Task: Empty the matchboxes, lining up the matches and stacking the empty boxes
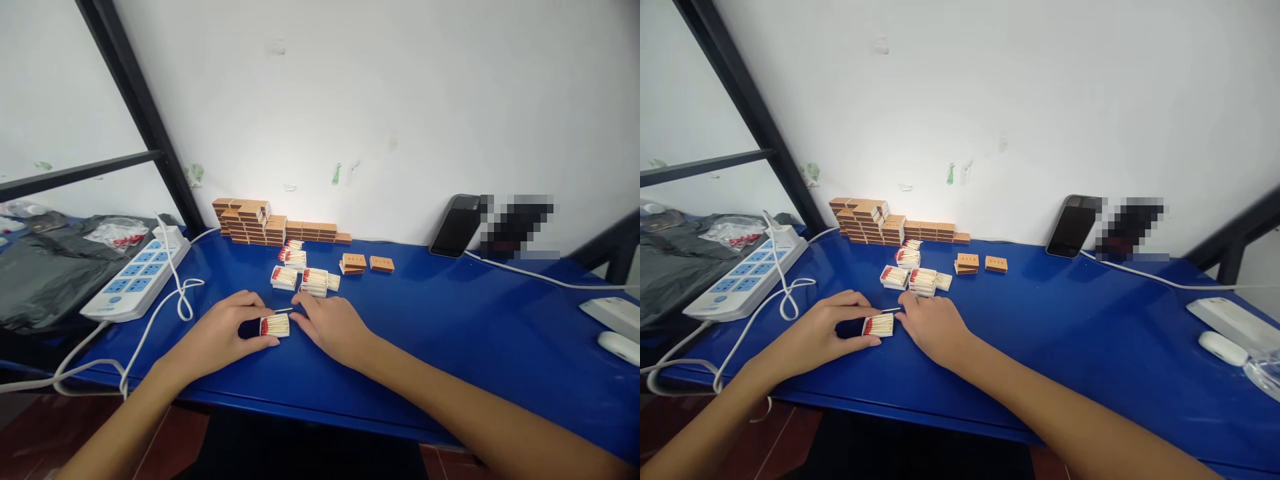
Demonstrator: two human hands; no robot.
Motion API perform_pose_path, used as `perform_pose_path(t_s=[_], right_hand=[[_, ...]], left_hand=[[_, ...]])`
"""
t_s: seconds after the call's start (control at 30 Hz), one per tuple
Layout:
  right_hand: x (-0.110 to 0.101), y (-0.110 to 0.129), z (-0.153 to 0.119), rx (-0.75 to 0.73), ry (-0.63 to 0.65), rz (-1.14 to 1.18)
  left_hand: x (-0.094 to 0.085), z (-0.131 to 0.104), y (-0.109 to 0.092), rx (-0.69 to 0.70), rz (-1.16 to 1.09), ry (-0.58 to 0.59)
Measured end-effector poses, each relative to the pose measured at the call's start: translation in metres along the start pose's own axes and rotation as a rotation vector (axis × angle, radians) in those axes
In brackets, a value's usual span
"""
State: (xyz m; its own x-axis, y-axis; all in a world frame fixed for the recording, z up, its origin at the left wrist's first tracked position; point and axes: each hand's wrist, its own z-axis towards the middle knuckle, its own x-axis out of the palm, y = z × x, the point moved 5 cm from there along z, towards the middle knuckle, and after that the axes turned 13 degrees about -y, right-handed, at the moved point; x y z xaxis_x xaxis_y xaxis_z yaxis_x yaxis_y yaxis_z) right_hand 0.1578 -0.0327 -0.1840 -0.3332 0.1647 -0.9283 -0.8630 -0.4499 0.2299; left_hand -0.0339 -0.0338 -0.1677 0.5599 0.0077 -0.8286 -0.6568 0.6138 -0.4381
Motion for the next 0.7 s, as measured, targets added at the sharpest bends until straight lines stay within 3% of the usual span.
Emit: perform_pose_path(t_s=[0.17, 0.33, 0.57, 0.63, 0.7], right_hand=[[0.003, 0.002, 0.004, -0.024, 0.016, 0.096], [-0.003, -0.001, 0.001, 0.042, 0.103, 0.042], [-0.011, 0.017, -0.008, -0.087, 0.037, 0.082], [-0.008, 0.019, -0.012, -0.136, 0.015, 0.088], [-0.010, 0.017, -0.014, -0.187, -0.054, 0.168]], left_hand=[[-0.003, -0.009, 0.002, -0.003, -0.015, -0.027], [-0.005, -0.021, 0.005, 0.016, -0.016, -0.140], [0.000, -0.022, 0.006, -0.037, -0.012, -0.281], [0.002, -0.020, -0.001, 0.020, 0.012, -0.320], [-0.002, -0.027, -0.011, 0.121, 0.088, -0.432]])
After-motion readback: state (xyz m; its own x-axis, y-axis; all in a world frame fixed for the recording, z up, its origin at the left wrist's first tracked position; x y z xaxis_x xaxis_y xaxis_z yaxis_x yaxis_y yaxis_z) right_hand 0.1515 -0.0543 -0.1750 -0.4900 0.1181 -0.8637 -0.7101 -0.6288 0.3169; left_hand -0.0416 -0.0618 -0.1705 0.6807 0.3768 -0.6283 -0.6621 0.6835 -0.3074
